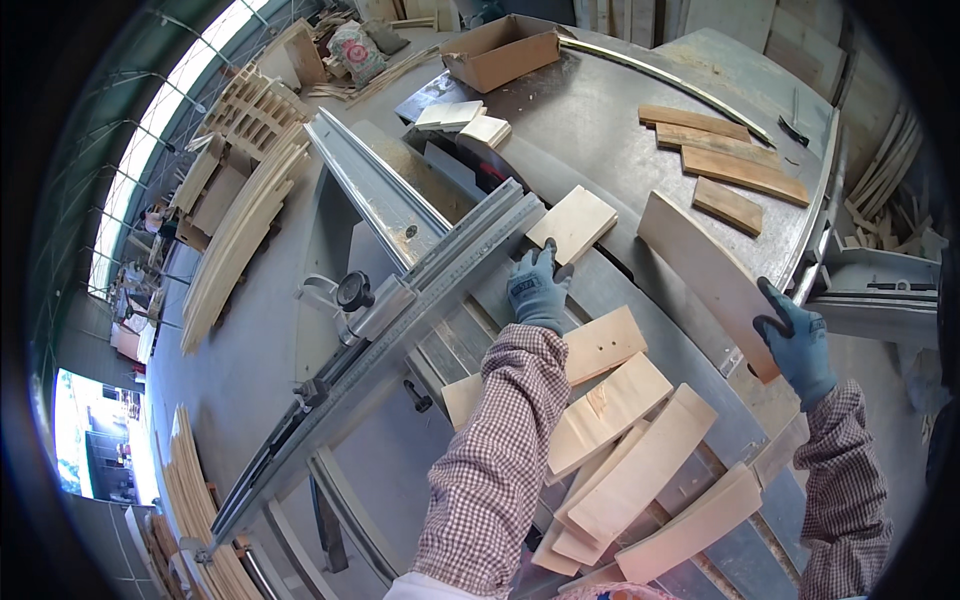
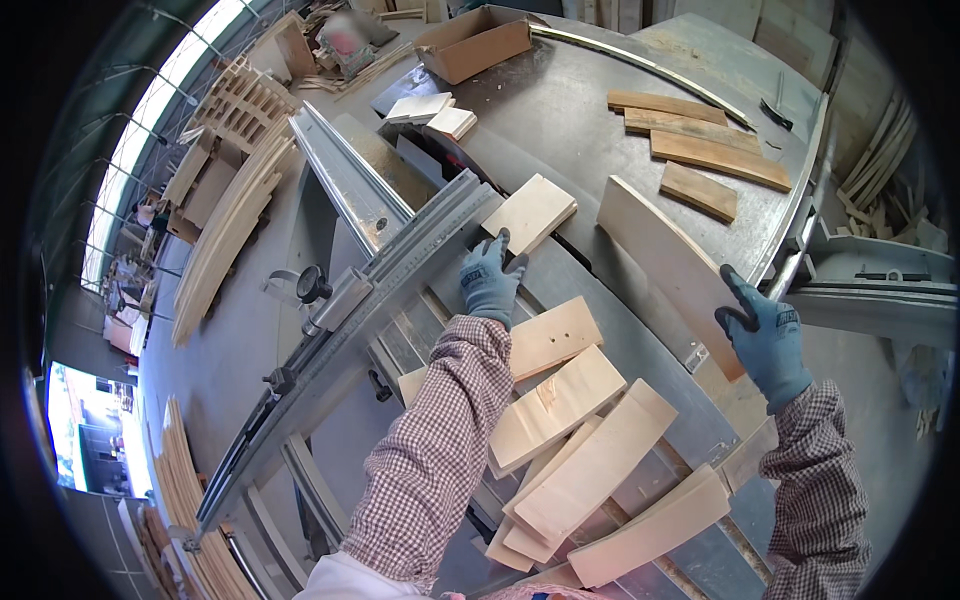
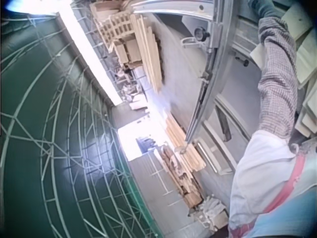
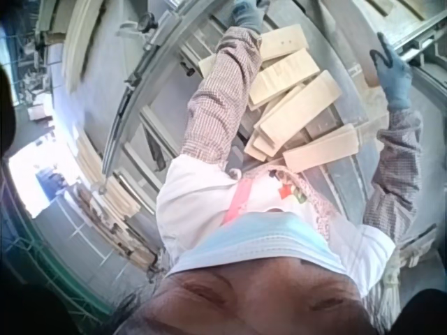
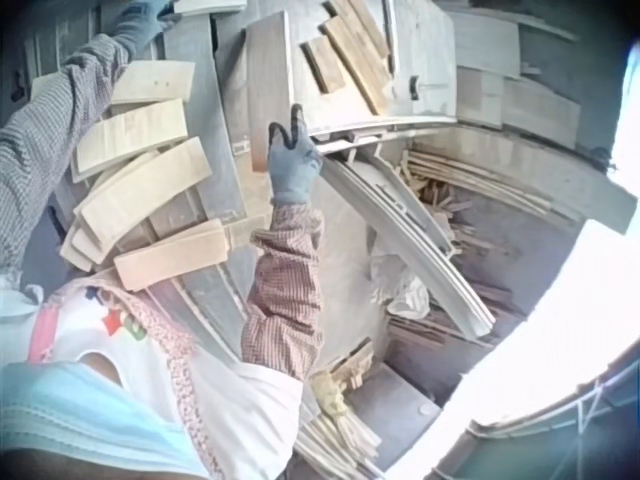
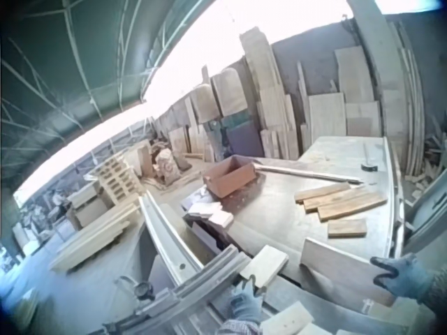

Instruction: The person repeatedly places small wooden planks onto a table saw and pushes them through the blade using a push stick. After each cut, the person removes the cut piece and sets it aside, continuing the process with additional planks.

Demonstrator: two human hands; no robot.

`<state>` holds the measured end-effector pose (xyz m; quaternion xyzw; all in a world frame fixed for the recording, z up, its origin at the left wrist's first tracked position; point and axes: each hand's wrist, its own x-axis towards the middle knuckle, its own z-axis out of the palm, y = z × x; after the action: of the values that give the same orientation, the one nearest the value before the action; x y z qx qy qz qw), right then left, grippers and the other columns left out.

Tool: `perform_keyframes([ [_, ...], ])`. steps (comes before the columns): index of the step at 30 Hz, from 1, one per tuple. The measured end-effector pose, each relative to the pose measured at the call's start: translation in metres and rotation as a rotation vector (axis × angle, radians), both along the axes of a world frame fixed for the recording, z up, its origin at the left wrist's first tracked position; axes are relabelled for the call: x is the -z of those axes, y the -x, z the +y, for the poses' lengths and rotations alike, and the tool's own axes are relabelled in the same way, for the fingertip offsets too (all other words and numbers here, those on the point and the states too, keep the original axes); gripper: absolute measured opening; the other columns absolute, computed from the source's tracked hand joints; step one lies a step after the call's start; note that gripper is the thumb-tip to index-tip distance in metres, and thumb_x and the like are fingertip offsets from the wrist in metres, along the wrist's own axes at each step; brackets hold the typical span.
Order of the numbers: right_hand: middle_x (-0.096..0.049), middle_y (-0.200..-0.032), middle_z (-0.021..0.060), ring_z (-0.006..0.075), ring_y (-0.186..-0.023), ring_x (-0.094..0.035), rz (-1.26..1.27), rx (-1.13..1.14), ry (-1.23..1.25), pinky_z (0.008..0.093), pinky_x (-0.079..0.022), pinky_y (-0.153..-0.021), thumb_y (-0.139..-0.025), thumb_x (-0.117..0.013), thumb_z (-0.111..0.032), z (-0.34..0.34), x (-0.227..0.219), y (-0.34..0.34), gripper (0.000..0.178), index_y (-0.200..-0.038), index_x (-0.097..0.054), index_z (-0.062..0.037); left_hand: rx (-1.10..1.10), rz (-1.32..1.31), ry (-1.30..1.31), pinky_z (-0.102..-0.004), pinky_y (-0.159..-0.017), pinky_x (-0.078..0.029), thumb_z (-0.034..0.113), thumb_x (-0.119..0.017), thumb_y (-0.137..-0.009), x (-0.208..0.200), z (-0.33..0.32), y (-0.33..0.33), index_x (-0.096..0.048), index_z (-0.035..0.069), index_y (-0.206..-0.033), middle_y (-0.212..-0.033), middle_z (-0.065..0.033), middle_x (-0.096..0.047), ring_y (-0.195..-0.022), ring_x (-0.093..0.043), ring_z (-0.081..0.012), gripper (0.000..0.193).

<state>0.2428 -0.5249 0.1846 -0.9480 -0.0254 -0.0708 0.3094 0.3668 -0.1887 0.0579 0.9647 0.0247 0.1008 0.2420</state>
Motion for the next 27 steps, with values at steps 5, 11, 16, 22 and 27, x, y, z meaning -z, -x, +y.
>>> perform_keyframes([
  [5, -0.064, -0.078, 0.0137, 0.0254, -0.061, -0.061, -0.015, -0.094, 0.282, 0.0313, -0.049, -0.059, -0.079, -0.068, -0.011, 0.01, -0.016, 0.002, 0.05, -0.127, -0.054, -0.0144, 0.031, -0.103, -0.011, -0.0421, -0.097, -0.04, 0.029, -0.076, -0.07, 0.011, 0.002, -0.001, -0.056, 0.016, -0.125, -0.121, -0.0167, -0.054, -0.109, -0.05, -0.0333, 0.059],
  [11, -0.062, -0.075, 0.0116, 0.0265, -0.062, -0.061, -0.117, -0.18, 0.435, 0.035, -0.05, -0.058, -0.082, -0.064, -0.019, 0.025, -0.016, -0.014, 0.04, -0.122, -0.057, -0.0137, 0.07, -0.249, -0.064, -0.0414, -0.091, -0.043, 0.035, -0.071, -0.074, 0.022, 0.005, -0.004, -0.06, 0.015, -0.121, -0.113, -0.016, -0.058, -0.102, -0.054, -0.0316, 0.052],
  [16, -0.062, -0.074, 0.0112, 0.0261, -0.062, -0.062, -0.067, -0.194, 0.634, 0.036, -0.049, -0.057, -0.084, -0.061, -0.023, 0.041, -0.033, -0.023, 0.03, -0.112, -0.06, -0.0114, 0.066, -0.158, -0.004, -0.0431, -0.097, -0.039, 0.03, -0.074, -0.072, 0.018, 0.002, -0.004, -0.057, 0.016, -0.125, -0.119, -0.017, -0.055, -0.109, -0.049, -0.0336, 0.058],
  [22, -0.061, -0.072, 0.0107, 0.0244, -0.061, -0.061, -0.074, -0.245, 0.712, 0.0361, -0.049, -0.057, -0.085, -0.06, -0.023, 0.057, -0.049, -0.027, 0.034, -0.116, -0.057, -0.0089, 0.071, -0.255, -0.037, -0.0417, -0.09, -0.043, 0.032, -0.071, -0.073, 0.02, 0.004, -0.005, -0.061, 0.013, -0.119, -0.111, -0.0161, -0.058, -0.1, -0.053, -0.0326, 0.051],
  [27, -0.061, -0.072, 0.011, 0.0251, -0.062, -0.062, -0.032, -0.228, 0.746, 0.037, -0.049, -0.058, -0.086, -0.058, -0.024, 0.058, -0.054, -0.029, 0.036, -0.119, -0.056, -0.0095, 0.06, -0.215, 0.021, -0.0431, -0.094, -0.041, 0.031, -0.071, -0.074, 0.016, 0.0, -0.005, -0.059, 0.014, -0.121, -0.114, -0.018, -0.056, -0.106, -0.051, -0.0339, 0.052],
])
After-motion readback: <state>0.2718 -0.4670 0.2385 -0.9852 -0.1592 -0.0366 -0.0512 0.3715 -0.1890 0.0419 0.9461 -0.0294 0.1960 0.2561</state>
